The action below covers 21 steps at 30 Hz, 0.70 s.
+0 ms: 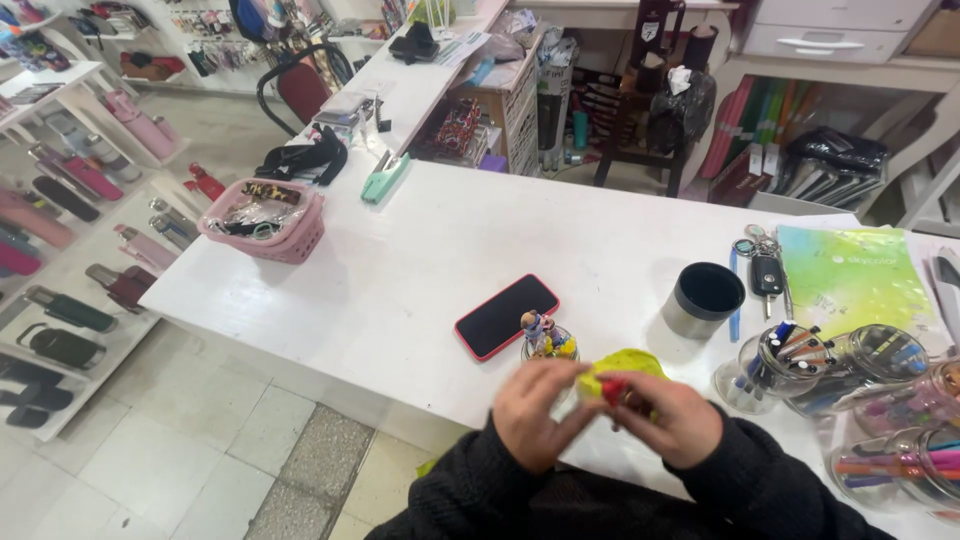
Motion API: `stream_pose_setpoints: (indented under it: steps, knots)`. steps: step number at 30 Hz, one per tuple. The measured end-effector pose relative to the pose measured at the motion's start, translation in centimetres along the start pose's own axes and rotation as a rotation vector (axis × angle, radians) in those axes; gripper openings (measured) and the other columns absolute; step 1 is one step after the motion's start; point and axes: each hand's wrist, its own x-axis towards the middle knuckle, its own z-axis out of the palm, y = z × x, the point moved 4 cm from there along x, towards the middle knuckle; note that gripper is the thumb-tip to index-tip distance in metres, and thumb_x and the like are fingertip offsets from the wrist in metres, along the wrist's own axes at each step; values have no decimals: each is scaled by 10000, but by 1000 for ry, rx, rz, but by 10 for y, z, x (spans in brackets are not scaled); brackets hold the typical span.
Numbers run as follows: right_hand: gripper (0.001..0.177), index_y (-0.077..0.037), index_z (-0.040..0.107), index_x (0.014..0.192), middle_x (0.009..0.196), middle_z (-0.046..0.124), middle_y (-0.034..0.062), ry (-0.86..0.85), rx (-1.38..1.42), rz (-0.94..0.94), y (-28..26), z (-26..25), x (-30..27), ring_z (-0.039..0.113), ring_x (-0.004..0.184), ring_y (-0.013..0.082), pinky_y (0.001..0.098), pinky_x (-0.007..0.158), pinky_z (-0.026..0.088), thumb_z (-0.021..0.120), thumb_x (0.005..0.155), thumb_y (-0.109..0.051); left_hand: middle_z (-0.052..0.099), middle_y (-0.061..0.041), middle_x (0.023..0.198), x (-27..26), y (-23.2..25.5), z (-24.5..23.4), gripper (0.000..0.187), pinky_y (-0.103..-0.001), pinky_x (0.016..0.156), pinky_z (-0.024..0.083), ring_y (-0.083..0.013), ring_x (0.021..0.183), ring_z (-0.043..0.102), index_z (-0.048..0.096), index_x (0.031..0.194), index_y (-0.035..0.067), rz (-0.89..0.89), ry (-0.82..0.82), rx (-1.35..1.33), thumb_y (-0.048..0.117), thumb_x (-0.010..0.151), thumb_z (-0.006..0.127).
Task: The person cleans a glass jar and various pens using a yellow cloth. They wipe the jar, remove pens to clean them individually, and then place them back inside. The person also wipes the counter surface and handles a second jar of pens.
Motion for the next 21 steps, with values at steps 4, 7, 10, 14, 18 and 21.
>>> stream_pose_setpoints:
  steps: [4,7,10,14,18,21]
  knots:
    - [365,-174,725,1225,771,834,-22,114,54,102,-8,-11,-4,637,567,97,224,541,525,705,866,-237,689,-3,1102,14,-10,-4,368,-321,802,454,-164,915,610,675,1208,132,91,138,541,316,910,787]
    - [417,-172,646,1293,803,842,1,90,83,123,-8,-11,-5,672,583,115,233,561,546,681,878,-202,729,-1,1084,20,-11,6,421,-292,713,386,-124,784,555,708,1211,113,167,123,730,380,901,807]
    - [412,-155,657,1269,810,840,7,148,92,51,-5,-10,-5,667,575,116,231,550,553,696,863,-215,710,20,1052,24,-12,11,370,-305,737,349,-132,776,530,721,1150,134,124,94,810,355,867,811]
    - [438,-141,601,1309,912,845,21,167,76,25,-3,-11,-5,744,675,128,253,630,611,658,886,-241,704,53,895,23,-11,11,211,-306,695,347,-130,703,520,699,1034,156,102,39,784,263,879,793]
    - [427,-61,572,1319,1133,773,77,283,125,-62,-5,-15,-8,744,849,163,278,782,611,613,916,-194,725,58,884,18,-13,-6,71,-310,707,432,-154,738,578,698,979,160,51,-100,475,178,913,717]
    - [297,-63,743,1206,1071,754,99,563,194,-295,-10,-18,-8,753,861,227,313,720,618,699,914,-98,724,-6,923,-3,-41,-8,201,-336,683,491,-239,801,653,713,1075,205,136,0,298,268,885,717]
